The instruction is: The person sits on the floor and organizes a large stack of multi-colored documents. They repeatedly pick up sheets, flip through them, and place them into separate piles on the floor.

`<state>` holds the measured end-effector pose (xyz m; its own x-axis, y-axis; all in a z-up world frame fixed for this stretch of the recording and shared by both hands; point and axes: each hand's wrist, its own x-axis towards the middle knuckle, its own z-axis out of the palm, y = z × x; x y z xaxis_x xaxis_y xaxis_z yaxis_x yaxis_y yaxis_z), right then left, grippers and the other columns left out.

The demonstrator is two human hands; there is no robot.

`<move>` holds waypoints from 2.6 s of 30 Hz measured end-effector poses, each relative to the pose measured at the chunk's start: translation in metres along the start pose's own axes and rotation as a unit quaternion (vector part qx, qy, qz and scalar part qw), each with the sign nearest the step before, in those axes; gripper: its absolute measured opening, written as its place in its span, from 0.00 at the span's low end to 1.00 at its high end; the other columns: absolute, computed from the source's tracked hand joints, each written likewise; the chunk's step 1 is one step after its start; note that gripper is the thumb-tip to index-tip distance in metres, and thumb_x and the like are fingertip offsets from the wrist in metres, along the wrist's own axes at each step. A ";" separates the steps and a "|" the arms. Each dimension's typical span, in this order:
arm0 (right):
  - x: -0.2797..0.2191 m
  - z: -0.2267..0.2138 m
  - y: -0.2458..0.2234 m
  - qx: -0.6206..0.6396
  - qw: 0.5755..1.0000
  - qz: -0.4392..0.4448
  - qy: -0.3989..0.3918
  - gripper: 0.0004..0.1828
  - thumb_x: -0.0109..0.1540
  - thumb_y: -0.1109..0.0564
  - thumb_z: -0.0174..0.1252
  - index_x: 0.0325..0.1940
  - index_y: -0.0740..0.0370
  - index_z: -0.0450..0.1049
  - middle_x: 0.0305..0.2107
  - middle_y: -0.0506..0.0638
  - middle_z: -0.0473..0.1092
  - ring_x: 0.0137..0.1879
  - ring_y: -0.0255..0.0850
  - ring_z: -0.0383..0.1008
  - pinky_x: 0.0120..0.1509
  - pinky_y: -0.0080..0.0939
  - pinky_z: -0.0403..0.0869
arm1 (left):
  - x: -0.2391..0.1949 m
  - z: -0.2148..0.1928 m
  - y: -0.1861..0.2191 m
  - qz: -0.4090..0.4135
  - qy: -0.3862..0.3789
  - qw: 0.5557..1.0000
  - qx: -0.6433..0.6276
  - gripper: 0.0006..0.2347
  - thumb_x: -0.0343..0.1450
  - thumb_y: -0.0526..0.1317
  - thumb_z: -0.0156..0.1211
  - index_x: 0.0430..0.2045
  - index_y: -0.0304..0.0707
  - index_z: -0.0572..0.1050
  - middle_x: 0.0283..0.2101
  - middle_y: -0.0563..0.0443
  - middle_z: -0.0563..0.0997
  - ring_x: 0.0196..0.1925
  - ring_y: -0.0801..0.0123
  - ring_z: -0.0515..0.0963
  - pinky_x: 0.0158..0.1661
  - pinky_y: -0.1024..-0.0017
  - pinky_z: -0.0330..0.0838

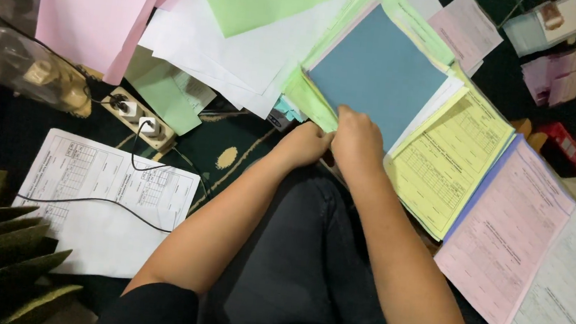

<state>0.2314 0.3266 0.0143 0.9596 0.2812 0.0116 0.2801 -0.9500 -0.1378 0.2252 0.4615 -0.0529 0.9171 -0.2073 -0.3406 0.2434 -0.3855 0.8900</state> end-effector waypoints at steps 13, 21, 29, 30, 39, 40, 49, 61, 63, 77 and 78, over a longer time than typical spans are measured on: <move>-0.035 -0.023 -0.023 0.087 0.995 -0.043 -0.003 0.21 0.73 0.57 0.45 0.63 0.78 0.67 0.55 0.79 0.68 0.56 0.71 0.74 0.52 0.66 0.78 | -0.042 -0.022 0.023 0.051 0.107 0.962 -0.244 0.23 0.79 0.53 0.44 0.29 0.31 0.82 0.28 0.41 0.81 0.33 0.62 0.80 0.40 0.64 0.75; -0.020 -0.004 -0.019 0.114 0.988 0.066 0.083 0.15 0.67 0.49 0.53 0.48 0.64 0.73 0.31 0.64 0.77 0.38 0.64 0.81 0.38 0.62 0.79 | -0.075 -0.021 0.063 0.104 0.136 0.974 -0.148 0.28 0.81 0.50 0.27 0.49 0.31 0.81 0.39 0.37 0.85 0.37 0.58 0.82 0.39 0.63 0.78; -0.013 -0.041 0.049 0.364 0.881 0.229 0.200 0.15 0.60 0.54 0.56 0.38 0.71 0.75 0.26 0.70 0.74 0.37 0.71 0.79 0.37 0.67 0.76 | -0.063 0.000 0.025 0.348 0.203 0.882 0.246 0.21 0.87 0.47 0.36 0.50 0.39 0.83 0.34 0.52 0.82 0.39 0.55 0.82 0.44 0.62 0.75; -0.025 -0.071 0.062 0.427 0.823 0.253 0.277 0.20 0.60 0.54 0.56 0.33 0.80 0.73 0.26 0.79 0.71 0.41 0.79 0.75 0.41 0.72 0.72 | -0.062 -0.002 0.021 0.368 0.214 0.852 0.306 0.18 0.87 0.46 0.42 0.46 0.43 0.84 0.37 0.54 0.82 0.37 0.56 0.82 0.40 0.64 0.75; -0.367 -0.223 0.261 0.054 0.719 0.517 0.461 0.22 0.77 0.53 0.61 0.66 0.59 0.55 0.53 0.62 0.70 0.56 0.52 0.82 0.54 0.53 0.86 | -0.131 0.141 0.157 0.528 -0.018 0.800 0.284 0.06 0.68 0.33 0.67 0.37 0.31 0.80 0.39 0.44 0.84 0.36 0.53 0.82 0.39 0.64 0.75; -0.404 -0.215 0.284 0.054 0.719 0.520 0.458 0.22 0.77 0.53 0.61 0.66 0.59 0.55 0.53 0.62 0.70 0.56 0.52 0.82 0.54 0.53 0.86 | -0.138 0.180 0.169 0.525 -0.022 0.802 0.284 0.06 0.68 0.33 0.67 0.37 0.31 0.80 0.39 0.44 0.84 0.36 0.53 0.82 0.39 0.64 0.75; -0.443 -0.139 0.359 -0.255 0.906 0.059 0.333 0.21 0.58 0.72 0.57 0.54 0.74 0.81 0.56 0.61 0.81 0.52 0.46 0.86 0.46 0.41 0.73 | -0.119 0.516 0.140 0.574 -0.034 0.668 0.471 0.18 0.70 0.40 0.53 0.49 0.25 0.76 0.57 0.30 0.74 0.48 0.48 0.74 0.46 0.60 0.69; -0.477 -0.071 0.387 0.144 0.956 0.213 0.144 0.17 0.70 0.61 0.49 0.60 0.69 0.76 0.41 0.72 0.77 0.47 0.72 0.76 0.47 0.70 0.75 | -0.126 0.502 0.133 0.535 -0.050 0.555 0.635 0.27 0.74 0.40 0.59 0.69 0.30 0.62 0.66 0.25 0.68 0.65 0.34 0.68 0.55 0.50 0.64; -0.477 -0.073 0.381 0.146 0.957 0.212 0.138 0.19 0.68 0.64 0.46 0.60 0.66 0.76 0.43 0.68 0.78 0.47 0.68 0.78 0.46 0.66 0.77 | -0.121 0.510 0.127 0.581 0.021 0.602 0.548 0.19 0.70 0.32 0.62 0.58 0.26 0.74 0.56 0.24 0.76 0.56 0.33 0.75 0.47 0.52 0.69; -0.447 -0.055 0.440 0.140 0.956 0.236 0.099 0.17 0.71 0.55 0.47 0.53 0.66 0.77 0.40 0.67 0.77 0.45 0.66 0.78 0.43 0.64 0.78 | -0.082 0.563 0.132 0.563 0.161 0.595 0.551 0.15 0.64 0.23 0.50 0.41 0.20 0.80 0.42 0.19 0.81 0.38 0.28 0.82 0.29 0.49 0.71; -0.441 -0.056 0.446 0.153 0.950 0.258 0.087 0.22 0.72 0.48 0.50 0.43 0.71 0.78 0.33 0.70 0.77 0.41 0.67 0.78 0.42 0.64 0.77 | -0.079 0.564 0.132 0.555 0.135 0.612 0.547 0.16 0.61 0.23 0.51 0.40 0.19 0.80 0.41 0.17 0.81 0.35 0.26 0.82 0.25 0.49 0.69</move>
<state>-0.0656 -0.2286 0.0032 0.9645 -0.2627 0.0253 -0.2236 -0.8643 -0.4505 0.0068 -0.0800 -0.0796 0.3806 -0.7874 0.4849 -0.7984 -0.5444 -0.2574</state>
